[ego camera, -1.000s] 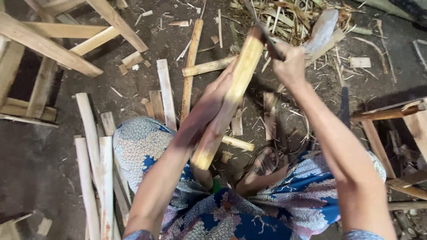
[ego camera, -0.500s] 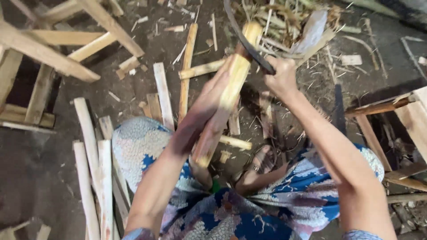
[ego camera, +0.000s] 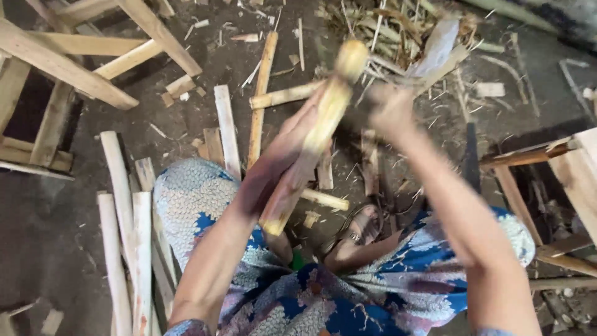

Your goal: The person sits on the floor and uses a machete to shave and shape a piece of wood. They rotate the wood to work on different sides, then set it down and pick up other pieces of wood from the surrounding debris.

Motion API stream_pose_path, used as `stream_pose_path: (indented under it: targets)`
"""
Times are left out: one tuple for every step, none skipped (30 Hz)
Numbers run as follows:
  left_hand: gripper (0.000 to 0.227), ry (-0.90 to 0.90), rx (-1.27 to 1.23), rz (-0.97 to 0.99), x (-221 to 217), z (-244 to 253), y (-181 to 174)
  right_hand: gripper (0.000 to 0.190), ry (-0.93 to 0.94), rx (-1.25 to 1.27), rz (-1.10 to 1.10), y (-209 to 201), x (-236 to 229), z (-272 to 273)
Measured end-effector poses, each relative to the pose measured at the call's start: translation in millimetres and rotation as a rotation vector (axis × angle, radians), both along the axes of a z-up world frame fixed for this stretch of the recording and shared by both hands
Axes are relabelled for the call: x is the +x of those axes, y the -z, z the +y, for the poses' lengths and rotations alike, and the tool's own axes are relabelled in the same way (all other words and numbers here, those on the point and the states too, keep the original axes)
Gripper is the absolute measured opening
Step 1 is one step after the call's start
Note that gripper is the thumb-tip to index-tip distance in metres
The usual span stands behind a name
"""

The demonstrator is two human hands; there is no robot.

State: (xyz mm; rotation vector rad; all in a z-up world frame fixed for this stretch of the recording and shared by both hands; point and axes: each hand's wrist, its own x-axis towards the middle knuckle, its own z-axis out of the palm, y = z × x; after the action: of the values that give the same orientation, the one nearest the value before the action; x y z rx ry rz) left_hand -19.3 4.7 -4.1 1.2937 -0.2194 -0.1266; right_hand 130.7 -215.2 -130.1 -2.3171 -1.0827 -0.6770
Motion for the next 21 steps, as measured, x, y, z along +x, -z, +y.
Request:
stream_pose_path:
  targets:
    - [0.048, -0.001, 0.005, 0.014, -4, -1, -16, 0.012, -0.001, 0.005, 0.014, -7, 12, -7]
    - [0.052, 0.098, -0.037, 0.171, -7, -3, -32, 0.008, 0.013, 0.143, 0.128, -15, 27, -13]
    - [0.058, 0.195, -0.081, 0.328, -10, -4, -50, 0.028, 0.028, 0.280, 0.241, -24, 43, -18]
    - [0.058, 0.193, -0.074, 0.303, -3, -1, -47, 0.028, 0.021, 0.285, 0.217, -28, 46, -14]
    - [0.060, 0.204, 0.010, 0.228, 3, 2, -45, 0.025, -0.007, 0.353, 0.270, -31, 49, -11]
    - [0.061, 0.214, 0.082, 0.187, -1, 2, -38, 0.024, -0.031, 0.411, 0.359, -25, 36, -11]
    - [0.061, 0.211, 0.077, 0.196, -7, 6, -40, 0.024, -0.032, 0.407, 0.369, -30, 35, -15]
    - [0.079, 0.163, 0.054, 0.291, -8, 10, -44, 0.036, 0.052, 0.358, 0.313, -38, 40, -16]
    - [0.097, 0.114, 0.029, 0.385, -8, 15, -49, 0.052, 0.136, 0.308, 0.256, -47, 46, -18]
    - [0.097, 0.109, 0.032, 0.382, -4, 18, -46, 0.052, 0.130, 0.310, 0.253, -51, 46, -18]
    - [0.088, 0.078, 0.029, 0.401, 1, 22, -42, 0.056, 0.134, 0.312, 0.282, -54, 45, -19]
    - [0.080, 0.053, 0.021, 0.436, 2, 23, -37, 0.060, 0.146, 0.307, 0.326, -54, 38, -22]
    - [0.080, 0.055, 0.018, 0.449, 8, 25, -19, 0.060, 0.149, 0.303, 0.338, -43, 25, -16]
    - [0.057, 0.036, -0.154, 0.421, 19, 24, -2, 0.026, 0.107, 0.218, 0.345, -35, 16, -12]
    - [0.057, 0.016, -0.326, 0.392, 29, 22, 15, 0.010, 0.066, 0.133, 0.352, -27, 7, -9]
    - [0.057, 0.016, -0.330, 0.397, 31, 19, 11, 0.010, 0.067, 0.129, 0.357, -27, -12, 1]
    - [0.055, -0.019, -0.323, 0.416, 32, 16, 7, 0.011, 0.046, 0.109, 0.435, -27, -31, 12]
    - [0.055, -0.057, -0.314, 0.434, 33, 15, 3, 0.012, 0.021, 0.090, 0.513, -27, -49, 24]
    - [0.055, -0.061, -0.317, 0.439, 37, 20, 37, 0.012, 0.018, 0.088, 0.519, -17, -56, 26]
    - [0.052, -0.088, -0.393, 0.478, 43, 23, 70, 0.013, -0.013, 0.085, 0.511, -8, -61, 26]
    - [0.050, -0.115, -0.469, 0.518, 49, 25, 104, 0.022, -0.045, 0.082, 0.503, 0, -66, 25]
